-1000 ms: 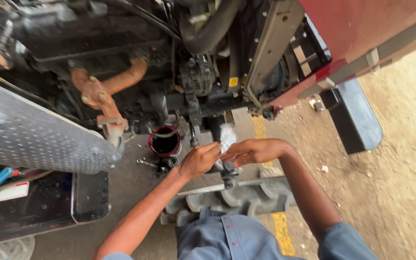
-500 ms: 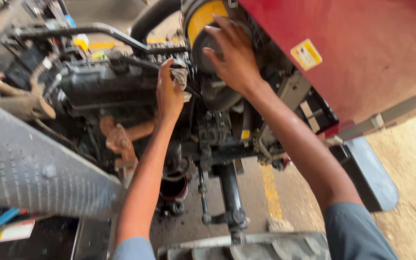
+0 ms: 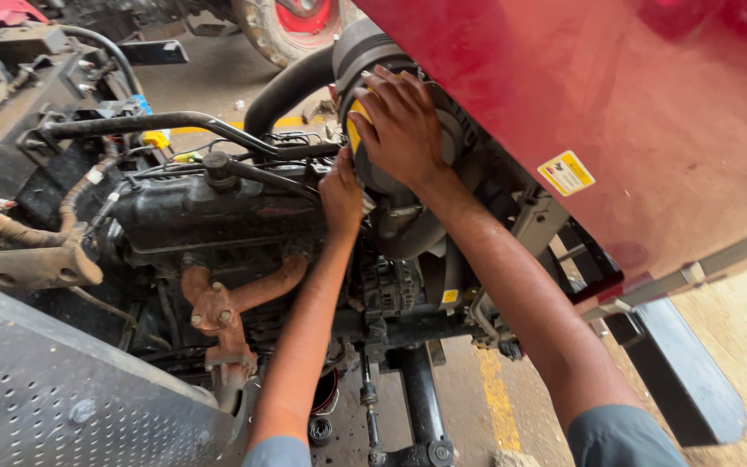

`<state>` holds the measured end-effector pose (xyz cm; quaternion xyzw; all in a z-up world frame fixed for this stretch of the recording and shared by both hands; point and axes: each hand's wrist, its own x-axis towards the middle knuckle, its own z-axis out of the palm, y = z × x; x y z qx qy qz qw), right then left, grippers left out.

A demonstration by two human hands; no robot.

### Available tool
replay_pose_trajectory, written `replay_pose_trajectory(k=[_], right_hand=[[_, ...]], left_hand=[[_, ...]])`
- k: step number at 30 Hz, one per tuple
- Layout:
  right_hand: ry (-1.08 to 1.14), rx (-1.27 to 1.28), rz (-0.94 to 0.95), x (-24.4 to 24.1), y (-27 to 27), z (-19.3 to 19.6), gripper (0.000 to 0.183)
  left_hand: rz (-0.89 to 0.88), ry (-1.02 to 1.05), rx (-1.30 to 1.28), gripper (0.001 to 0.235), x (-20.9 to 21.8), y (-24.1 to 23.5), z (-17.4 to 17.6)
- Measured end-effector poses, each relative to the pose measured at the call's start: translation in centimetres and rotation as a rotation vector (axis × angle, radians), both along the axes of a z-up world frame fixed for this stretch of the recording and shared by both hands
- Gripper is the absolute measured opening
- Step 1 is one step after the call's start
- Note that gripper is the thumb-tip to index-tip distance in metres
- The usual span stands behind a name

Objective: The person removes the air filter housing cover and takes out the old air filter element from a tractor engine. They then insert a new air filter element into the housing and reattach the cover.

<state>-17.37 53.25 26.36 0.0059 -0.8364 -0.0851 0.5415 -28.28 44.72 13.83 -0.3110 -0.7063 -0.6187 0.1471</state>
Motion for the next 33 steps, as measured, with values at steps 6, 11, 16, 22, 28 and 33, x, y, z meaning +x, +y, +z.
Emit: replay_pose_trajectory(k=[6, 11, 16, 22, 28, 33], right_hand=[[0.044, -0.027, 0.063, 0.6, -0.6, 0.8, 0.025], [0.055, -0.087, 0.159, 1.2, -1.0, 1.2, 0.024], [0.065, -0.221, 0.328, 2.4, -0.7, 1.8, 0.023], [0.124, -0.577, 0.387, 2.1, 2.8, -0.4, 0.030], [0.169, -0.709, 0.134, 0.6, 10.6, -3.5, 0.038], [0.197, -0.733, 0.025, 0.5, 15.2, -5.0, 0.036]], left_hand=[[0.022, 0.033, 0.149, 0.045, 1.0, 0.7, 0.7], [0.051, -0.088, 0.184, 0.049, 1.8, 1.0, 0.2], [0.078, -0.172, 0.151, 0.060, 0.5, 2.3, -0.9], [-0.272, -0.624, 0.745, 0.062, -3.7, 1.2, -1.0], [-0.183, -0.357, 0.787, 0.032, -0.8, -1.6, 3.7], [0.074, 0.566, 0.107, 0.018, 3.5, 1.0, 11.2]])
